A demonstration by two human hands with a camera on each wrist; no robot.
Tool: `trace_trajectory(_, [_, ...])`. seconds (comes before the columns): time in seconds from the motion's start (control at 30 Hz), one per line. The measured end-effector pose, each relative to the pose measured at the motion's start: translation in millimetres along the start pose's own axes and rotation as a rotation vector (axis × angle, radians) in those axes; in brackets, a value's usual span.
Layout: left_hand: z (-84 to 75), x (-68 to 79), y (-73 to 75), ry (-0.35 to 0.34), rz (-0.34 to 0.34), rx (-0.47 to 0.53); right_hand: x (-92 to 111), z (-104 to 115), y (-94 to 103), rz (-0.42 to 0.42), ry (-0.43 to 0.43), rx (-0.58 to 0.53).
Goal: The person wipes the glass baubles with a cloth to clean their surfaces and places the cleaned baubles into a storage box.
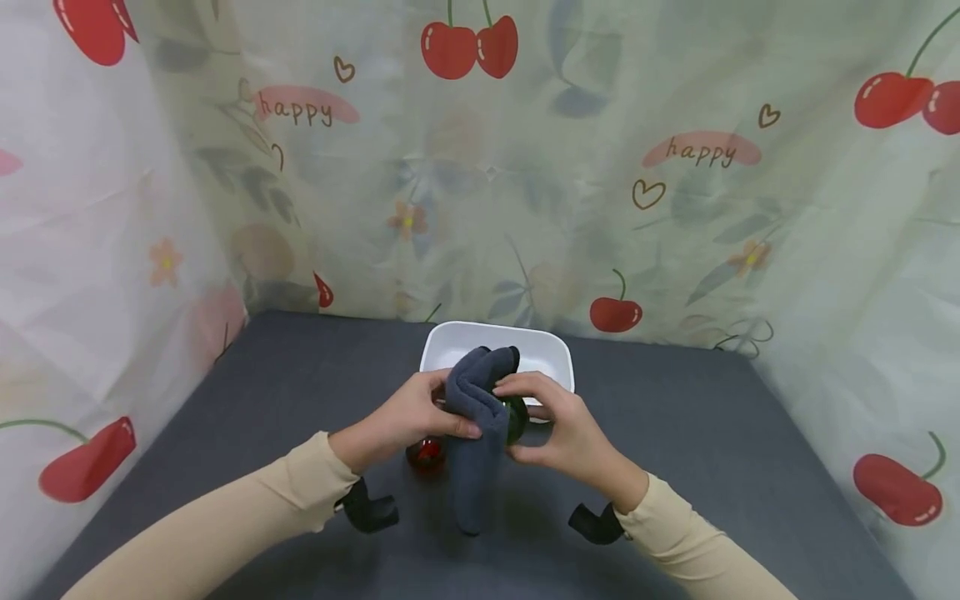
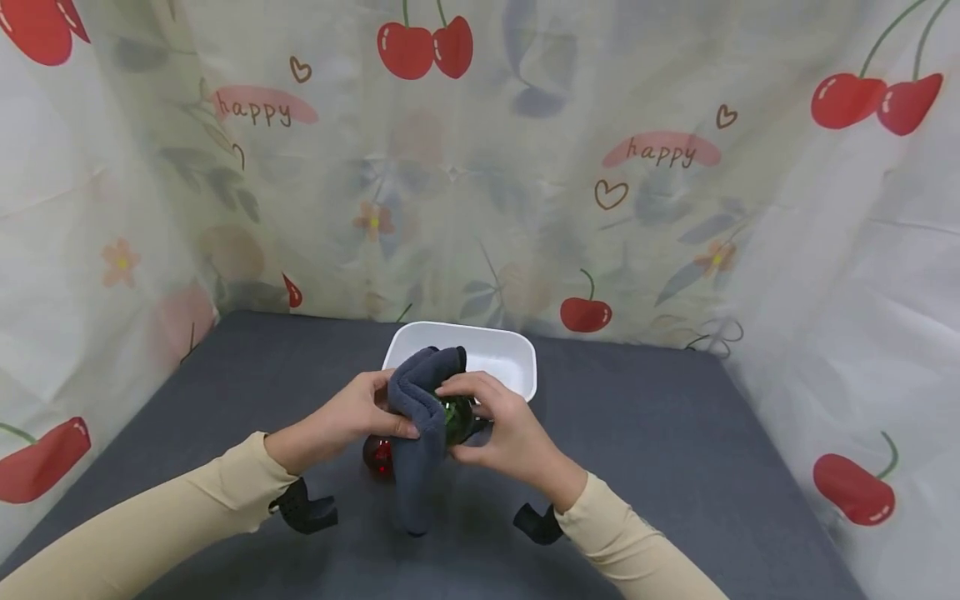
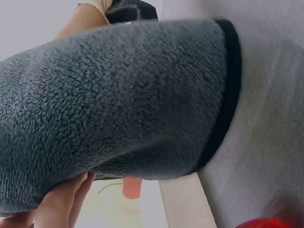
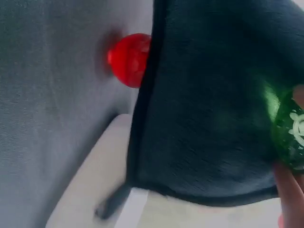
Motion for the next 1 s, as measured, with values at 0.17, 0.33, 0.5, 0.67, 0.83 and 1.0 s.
trace_trajectory(0.17, [-2.0, -2.1, 1.6, -0.011, -0.044, 0.016, -3, 2, 2.4, -0.05, 0.107, 0.135])
trace_trajectory(0.33, [-4.2, -3.5, 8.9, 0.007, -0.128, 0.025, -8, 3, 7.8, -0.073, 0.127, 0.208])
trace_trajectory(0.5, [-3.3, -2.5, 7.6, 0.038, -0.094, 0.03, -8, 3, 9.2, -0.071, 0.056, 0.097])
trace_trajectory(0.67, [1.6, -1.0, -1.4, 0.036, 0.007, 0.044, -4, 1, 5.1, -0.083, 0.006, 0.011])
trace_trajectory(0.83, [3.2, -3.4, 4.4, 0.012, -0.099, 0.014, -5, 3, 4.0, -0.046, 0.052, 0.195])
trace_trajectory(1.0, [2.5, -3.5, 8.4, 0.009, -0.145, 0.028, -8, 6, 5.8, -0.009, 0.077, 0.284])
Point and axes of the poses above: each hand's wrist, its own x-axis away from the middle knuckle, its own y-axis out of the back of the hand, z = x × y, the point moved 6 cm from there along -x, towards the middle knuckle, and after that the axes turned 15 degrees about -z, right-handed, at the moved point
